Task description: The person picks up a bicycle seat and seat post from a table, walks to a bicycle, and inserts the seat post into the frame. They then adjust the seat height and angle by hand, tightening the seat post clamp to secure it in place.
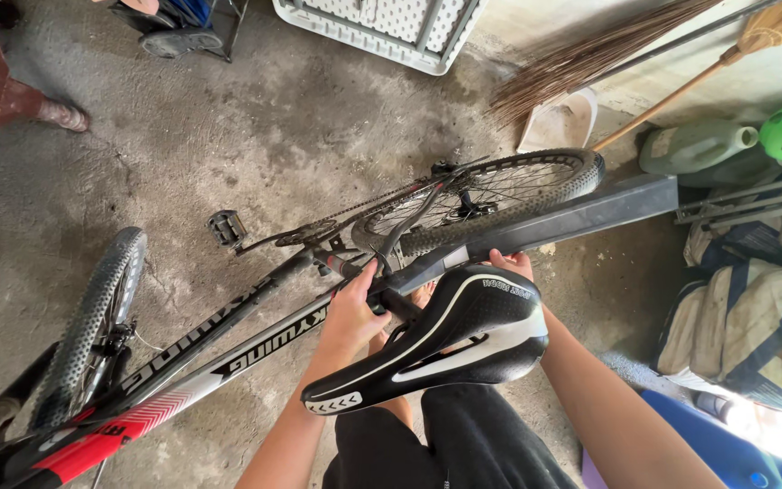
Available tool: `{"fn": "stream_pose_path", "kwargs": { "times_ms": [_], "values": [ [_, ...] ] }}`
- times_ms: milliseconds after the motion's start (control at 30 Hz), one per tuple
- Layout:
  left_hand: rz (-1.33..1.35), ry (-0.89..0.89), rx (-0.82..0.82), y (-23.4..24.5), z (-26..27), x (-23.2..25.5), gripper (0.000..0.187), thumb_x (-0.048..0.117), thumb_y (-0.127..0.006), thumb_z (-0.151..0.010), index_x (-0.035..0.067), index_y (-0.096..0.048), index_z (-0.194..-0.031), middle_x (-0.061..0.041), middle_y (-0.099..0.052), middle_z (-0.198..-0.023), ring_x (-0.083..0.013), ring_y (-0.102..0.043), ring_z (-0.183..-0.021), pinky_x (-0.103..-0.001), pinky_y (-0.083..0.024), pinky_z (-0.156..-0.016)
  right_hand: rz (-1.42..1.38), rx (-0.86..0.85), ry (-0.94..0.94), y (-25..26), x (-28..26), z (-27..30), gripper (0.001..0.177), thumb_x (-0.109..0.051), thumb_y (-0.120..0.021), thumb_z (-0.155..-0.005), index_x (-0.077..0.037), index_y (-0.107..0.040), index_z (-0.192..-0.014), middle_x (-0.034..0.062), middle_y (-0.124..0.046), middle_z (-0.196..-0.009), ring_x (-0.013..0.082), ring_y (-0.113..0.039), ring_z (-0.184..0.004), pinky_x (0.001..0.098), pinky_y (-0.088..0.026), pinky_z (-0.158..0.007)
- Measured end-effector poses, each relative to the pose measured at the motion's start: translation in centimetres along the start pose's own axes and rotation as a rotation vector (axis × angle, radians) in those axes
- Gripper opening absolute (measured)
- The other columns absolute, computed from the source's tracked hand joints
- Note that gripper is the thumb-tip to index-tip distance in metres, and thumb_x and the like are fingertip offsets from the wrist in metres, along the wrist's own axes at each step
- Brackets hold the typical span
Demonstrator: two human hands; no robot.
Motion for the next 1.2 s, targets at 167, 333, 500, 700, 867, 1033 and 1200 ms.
{"fn": "stream_pose_path", "kwargs": {
  "times_ms": [167,333,500,700,867,1033,1200],
  "values": [
    [-0.054,-0.051,0.076,-0.4,0.5,0.7,0.079,0.016,-0.087,-0.069,0.006,-0.055,-0.14,-0.018,-0.07,-0.124,-0.0335,-0.069,-0.108,-0.037,-0.055,-0.092,0.185,0.334,0.013,-0.5,0.4,-1.8,0.034,-0.008,-0.066,-0.097,-0.002,-0.047,-0.124,0.0165,-0.065,-0.108,0.0276,-0.073,-0.084,0.0393,-0.065,-0.072],
    [0.046,-0.016,0.078,0.1,0.1,2.1,0.077,0.015,-0.086,-0.067,0.003,-0.056,-0.137,-0.019,-0.068,-0.126,-0.0329,-0.068,-0.113,-0.038,-0.053,-0.096,0.207,0.358,-0.029,-1.3,-1.0,-1.3,0.033,-0.008,-0.064,-0.097,-0.003,-0.047,-0.124,0.0162,-0.065,-0.108,0.026,-0.073,-0.085,0.0389,-0.066,-0.073],
    [-0.038,-0.084,0.15,0.8,0.7,3.2,0.071,0.017,-0.088,-0.068,0.003,-0.059,-0.132,-0.019,-0.067,-0.121,-0.0359,-0.064,-0.112,-0.043,-0.051,-0.097,0.239,0.263,-0.095,-0.1,-0.5,-2.0,0.024,-0.017,-0.063,-0.099,0.0,-0.055,-0.114,0.0169,-0.069,-0.098,0.0252,-0.073,-0.081,0.0392,-0.064,-0.07],
    [-0.318,-0.245,0.19,1.4,1.4,3.3,0.07,0.023,-0.09,-0.067,0.007,-0.061,-0.128,-0.013,-0.071,-0.111,-0.0345,-0.066,-0.105,-0.047,-0.048,-0.097,0.549,0.056,-0.232,0.3,-3.3,-0.2,0.035,-0.032,-0.062,-0.101,0.002,-0.072,-0.104,0.0134,-0.077,-0.093,0.0204,-0.072,-0.081,0.0338,-0.059,-0.07],
    [-0.339,-0.128,0.061,1.0,0.8,1.2,0.074,0.028,-0.087,-0.072,0.005,-0.057,-0.135,-0.015,-0.068,-0.118,-0.0356,-0.064,-0.108,-0.044,-0.052,-0.093,1.019,-0.003,-0.217,-6.9,-11.1,1.2,0.043,-0.037,-0.052,-0.104,0.001,-0.07,-0.111,0.0117,-0.075,-0.093,0.0188,-0.068,-0.081,0.0325,-0.056,-0.074],
    [-0.297,-0.107,0.104,-0.4,0.7,-0.9,0.072,0.026,-0.086,-0.072,0.005,-0.056,-0.134,-0.016,-0.066,-0.128,-0.0329,-0.064,-0.114,-0.042,-0.053,-0.093,1.044,-0.279,-0.172,-17.2,-17.1,0.2,0.044,-0.04,-0.047,-0.105,-0.004,-0.068,-0.118,0.0079,-0.072,-0.093,0.0149,-0.066,-0.08,0.0301,-0.057,-0.074],
    [-0.271,-0.024,0.117,-1.0,1.2,-1.4,0.069,0.026,-0.085,-0.074,0.008,-0.058,-0.135,-0.012,-0.068,-0.126,-0.0316,-0.068,-0.107,-0.041,-0.056,-0.087,1.331,-0.589,-0.268,-24.4,-13.1,-1.3,0.043,-0.038,-0.048,-0.105,-0.004,-0.071,-0.116,0.0091,-0.073,-0.095,0.0161,-0.068,-0.082,0.0282,-0.059,-0.075]
  ]
}}
Point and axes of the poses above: each hand's wrist, its own z-axis away from the middle knuckle, its own y-axis out of the back of the hand, x = y × z, the point moved 2 cm from there along -z, towards the middle knuckle
